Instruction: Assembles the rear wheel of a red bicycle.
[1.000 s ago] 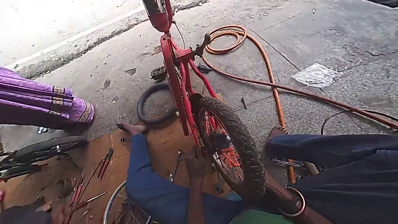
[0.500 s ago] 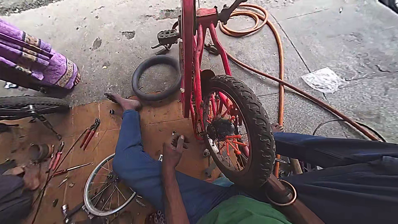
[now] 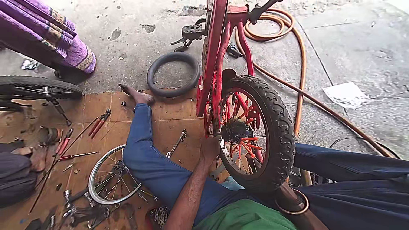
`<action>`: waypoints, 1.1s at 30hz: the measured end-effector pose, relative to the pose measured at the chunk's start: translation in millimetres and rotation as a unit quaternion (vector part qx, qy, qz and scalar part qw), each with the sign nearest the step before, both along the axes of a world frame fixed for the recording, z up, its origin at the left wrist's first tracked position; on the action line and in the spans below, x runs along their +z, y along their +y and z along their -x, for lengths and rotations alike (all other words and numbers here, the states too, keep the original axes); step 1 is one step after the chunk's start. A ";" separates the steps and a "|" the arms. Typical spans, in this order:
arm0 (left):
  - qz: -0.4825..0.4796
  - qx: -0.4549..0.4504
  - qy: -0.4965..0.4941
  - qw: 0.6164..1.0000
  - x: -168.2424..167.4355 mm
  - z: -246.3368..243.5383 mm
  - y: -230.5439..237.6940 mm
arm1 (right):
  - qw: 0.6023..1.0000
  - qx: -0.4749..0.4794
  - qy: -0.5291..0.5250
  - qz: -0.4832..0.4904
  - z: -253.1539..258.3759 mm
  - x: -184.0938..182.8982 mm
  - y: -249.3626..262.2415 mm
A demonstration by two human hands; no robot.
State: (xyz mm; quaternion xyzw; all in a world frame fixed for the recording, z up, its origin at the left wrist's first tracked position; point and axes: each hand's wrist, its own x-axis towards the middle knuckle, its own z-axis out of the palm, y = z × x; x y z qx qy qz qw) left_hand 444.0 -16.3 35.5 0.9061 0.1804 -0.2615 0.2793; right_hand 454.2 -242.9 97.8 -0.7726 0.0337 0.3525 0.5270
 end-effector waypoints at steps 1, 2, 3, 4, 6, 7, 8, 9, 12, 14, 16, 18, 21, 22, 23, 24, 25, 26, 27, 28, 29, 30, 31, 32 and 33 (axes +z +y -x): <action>-0.006 -0.002 0.000 1.000 -1.1 0.5 -1.6 | 0.999 -0.019 0.034 0.005 -0.8 5.2 2.6; -0.011 -0.006 -0.001 1.000 -1.7 0.3 -2.6 | 0.999 -0.030 0.012 -0.009 3.0 -1.0 0.2; -0.015 -0.011 -0.004 1.000 -2.2 0.5 -3.6 | 0.999 -0.030 -0.023 -0.026 6.9 -2.2 -1.6; -0.017 -0.016 -0.007 1.000 -3.4 1.4 -4.5 | 0.997 -0.038 -0.059 -0.043 9.4 -1.4 -1.8; -0.001 -0.017 -0.016 1.000 -5.4 5.2 -2.4 | 0.985 -0.099 -0.142 -0.018 1.3 6.4 7.3; 0.017 -0.007 -0.016 1.000 -5.2 10.1 1.5 | 0.977 -0.154 -0.146 0.008 -10.4 22.3 17.7; 0.034 0.016 -0.009 0.999 -2.0 15.6 7.3 | 0.975 -0.159 -0.155 0.032 -16.3 24.3 20.3; 0.037 0.046 0.007 0.998 4.9 21.2 14.3 | 0.978 -0.133 -0.157 0.030 -13.0 10.3 13.3; -0.050 0.137 0.075 0.986 3.0 26.7 39.4 | 0.997 -0.004 -0.074 -0.033 4.6 -32.7 -15.4; -0.100 0.180 0.114 0.972 -26.1 26.2 53.4 | 0.997 0.010 -0.070 -0.030 6.5 -35.7 -15.4; -0.115 0.205 0.136 0.962 -53.5 29.1 62.0 | 0.996 -0.018 -0.086 0.027 -0.7 -4.5 -0.1; -0.106 0.223 0.135 0.960 -66.9 32.4 62.8 | 0.986 -0.091 -0.096 0.102 -21.4 40.9 30.8; -0.102 0.234 0.150 0.955 -71.2 34.6 62.3 | 0.984 -0.079 -0.126 0.094 -18.6 31.8 19.9; -0.100 0.256 0.155 0.949 -68.2 32.2 64.5 | 0.987 -0.037 -0.139 0.069 -11.5 8.0 4.7; -0.100 0.286 0.145 0.942 -65.8 31.2 67.6 | 0.992 0.016 -0.120 0.047 -3.1 -7.0 -7.2; -0.106 0.316 0.124 0.935 -66.2 30.7 71.8 | 0.993 0.042 -0.102 0.034 2.2 -15.1 -13.0; -0.116 0.339 0.102 0.928 -71.2 31.3 76.2 | 0.993 0.052 -0.105 0.029 6.4 -18.1 -16.3; -0.128 0.351 0.085 0.924 -78.0 32.7 79.9 | 0.990 0.046 -0.128 0.027 12.2 -22.7 -19.0; -0.144 0.355 0.068 0.921 -86.7 31.0 84.4 | 0.989 0.046 -0.135 0.034 14.5 -14.9 -19.5; -0.156 0.353 0.061 0.920 -94.4 31.2 85.5 | 0.991 0.047 -0.112 0.048 14.1 -2.8 -18.5; -0.166 0.347 0.064 0.921 -99.4 31.1 85.8 | 0.993 0.044 -0.095 0.052 12.7 4.3 -16.0; -0.176 0.339 0.068 0.922 -103.2 25.6 86.9 | 0.994 0.045 -0.092 0.049 8.5 7.0 -13.3; -0.185 0.330 0.075 0.923 -107.0 24.4 85.4 | 0.994 0.041 -0.085 0.047 7.0 12.8 -11.1; -0.191 0.322 0.080 0.924 -109.1 24.5 84.3 | 0.995 0.038 -0.085 0.041 6.9 17.0 -10.4; -0.194 0.313 0.082 0.926 -110.3 22.0 86.0 | 0.994 0.039 -0.092 0.038 5.0 19.9 -8.7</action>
